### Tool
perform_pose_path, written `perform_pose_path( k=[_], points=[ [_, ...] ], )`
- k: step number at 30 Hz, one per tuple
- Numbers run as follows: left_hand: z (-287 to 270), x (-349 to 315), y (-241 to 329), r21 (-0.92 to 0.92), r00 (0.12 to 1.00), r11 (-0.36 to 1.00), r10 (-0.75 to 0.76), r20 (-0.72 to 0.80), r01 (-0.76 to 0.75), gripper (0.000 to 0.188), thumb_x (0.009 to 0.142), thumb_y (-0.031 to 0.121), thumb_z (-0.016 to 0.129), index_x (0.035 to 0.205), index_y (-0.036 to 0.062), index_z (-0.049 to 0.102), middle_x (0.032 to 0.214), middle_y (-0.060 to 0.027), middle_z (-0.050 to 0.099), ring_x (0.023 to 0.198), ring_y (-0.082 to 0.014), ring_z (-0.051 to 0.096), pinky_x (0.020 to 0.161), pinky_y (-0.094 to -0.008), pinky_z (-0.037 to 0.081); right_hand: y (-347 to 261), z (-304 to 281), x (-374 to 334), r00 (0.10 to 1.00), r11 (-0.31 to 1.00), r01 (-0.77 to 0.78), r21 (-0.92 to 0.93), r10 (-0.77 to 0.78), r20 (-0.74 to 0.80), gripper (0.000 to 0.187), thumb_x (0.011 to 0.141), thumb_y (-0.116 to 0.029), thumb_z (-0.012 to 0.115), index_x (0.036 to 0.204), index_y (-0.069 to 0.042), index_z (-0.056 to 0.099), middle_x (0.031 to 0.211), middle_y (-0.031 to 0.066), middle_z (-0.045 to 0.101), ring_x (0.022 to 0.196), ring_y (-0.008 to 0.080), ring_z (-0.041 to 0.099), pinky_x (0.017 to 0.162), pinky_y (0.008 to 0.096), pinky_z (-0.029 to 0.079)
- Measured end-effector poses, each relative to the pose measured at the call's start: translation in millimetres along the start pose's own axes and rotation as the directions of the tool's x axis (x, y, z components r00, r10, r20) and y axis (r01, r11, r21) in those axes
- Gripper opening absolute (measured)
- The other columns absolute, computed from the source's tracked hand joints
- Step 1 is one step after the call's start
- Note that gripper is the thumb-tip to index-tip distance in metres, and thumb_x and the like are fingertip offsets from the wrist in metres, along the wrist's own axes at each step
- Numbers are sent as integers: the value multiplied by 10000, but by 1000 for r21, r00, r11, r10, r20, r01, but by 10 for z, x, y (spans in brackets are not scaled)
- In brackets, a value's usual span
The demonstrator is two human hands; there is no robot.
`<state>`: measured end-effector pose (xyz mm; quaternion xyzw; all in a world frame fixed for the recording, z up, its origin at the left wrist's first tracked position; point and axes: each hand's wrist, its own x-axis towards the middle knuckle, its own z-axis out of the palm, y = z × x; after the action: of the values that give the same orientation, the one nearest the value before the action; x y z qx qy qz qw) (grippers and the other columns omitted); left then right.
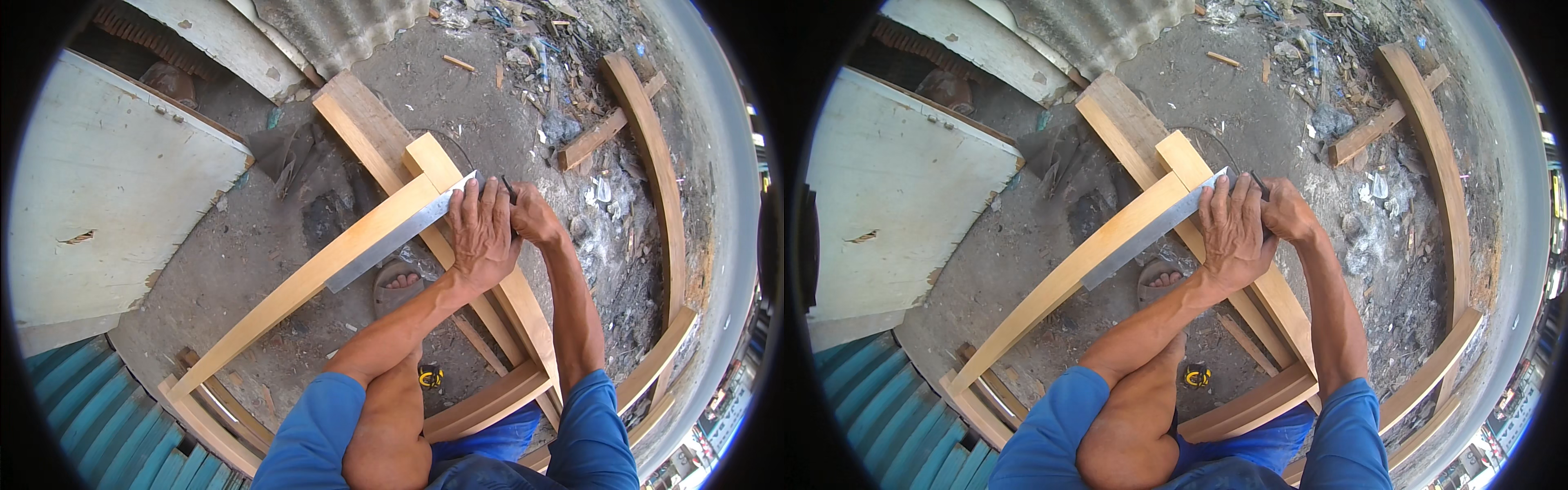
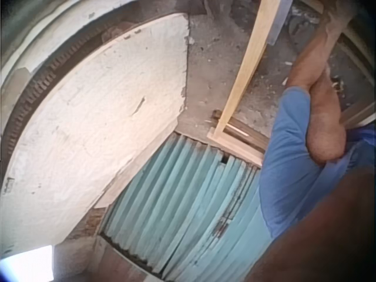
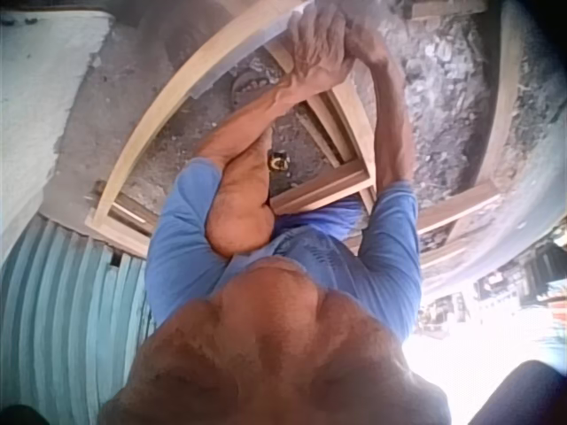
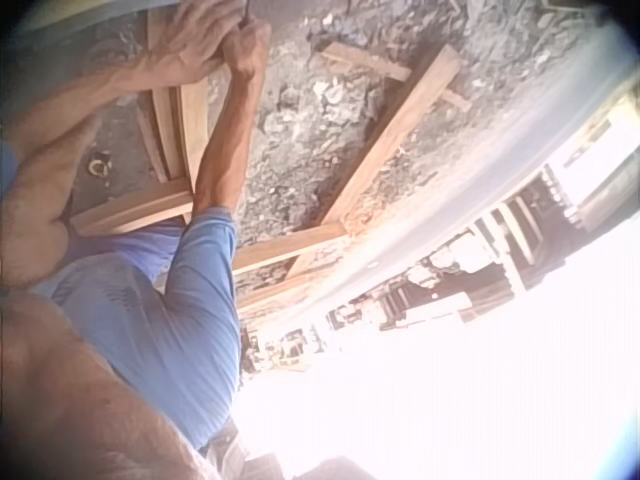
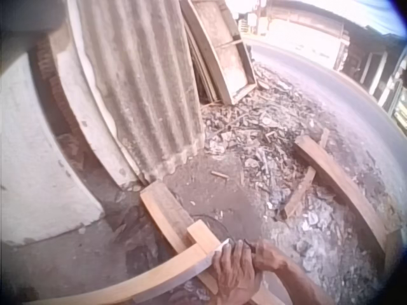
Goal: The person measures and marks a wooden frame assembly using a tape measure, a speed square, and a pencil. The person uses the speed square to draw straight lines across the wood members and extends the tape measure to verify dimensions.
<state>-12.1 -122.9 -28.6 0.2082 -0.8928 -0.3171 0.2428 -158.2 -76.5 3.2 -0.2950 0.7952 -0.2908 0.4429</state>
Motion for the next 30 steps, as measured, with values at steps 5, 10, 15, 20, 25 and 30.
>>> perform_pose_path(
  k=[5,10,15,20,25,30],
  points=[
    [-5,-2,-4,-13,1000,1000,1,-2,-1,905,730,223,838,1454,-74,383,1509,-284,397,1424,-504,276,1138,-702,184,-37,3,-29,999,999,46,3,-46,-13,282,951,-231,679,975,50,692,794,144,708,736,144,609,652,408,532],
    [-27,12,13,-19,1000,1000,2,10,-2,897,731,231,839,1447,-67,387,1502,-281,404,1410,-506,285,1129,-706,195,95,15,-26,1000,997,15,80,-14,-16,271,944,-224,674,993,41,697,820,122,693,778,141,612,682,381,526],
    [-31,3,-22,-19,1000,1000,21,1,-21,793,762,270,832,1396,-29,462,1498,-282,390,1400,-506,275,1120,-712,203,177,6,-143,996,939,79,334,-65,-55,310,970,-252,625,1058,34,707,858,116,660,852,153,599,718,341,498],
    [-83,17,15,0,996,1000,8,92,-8,538,795,301,819,1206,24,610,1491,-285,370,1398,-515,255,1120,-711,199,214,-298,-235,948,997,45,-57,-61,-314,488,1048,-428,538,1172,4,728,860,113,678,811,210,605,732,397,486],
    [-93,16,4,26,997,1000,12,74,-14,473,811,316,804,1150,38,627,1478,-283,380,1401,-512,254,1125,-701,196,-297,-384,-343,838,986,146,-76,-164,-520,448,1062,-437,573,1091,-18,731,816,47,656,758,157,574,698,352,458],
    [-89,11,16,74,997,997,27,70,-32,496,859,366,746,1218,44,629,1475,-283,382,1402,-515,258,1125,-698,200,-619,-219,-256,919,933,315,174,-253,-304,266,1019,-264,661,1010,-3,708,838,6,653,759,98,551,675,296,441]
  ],
)
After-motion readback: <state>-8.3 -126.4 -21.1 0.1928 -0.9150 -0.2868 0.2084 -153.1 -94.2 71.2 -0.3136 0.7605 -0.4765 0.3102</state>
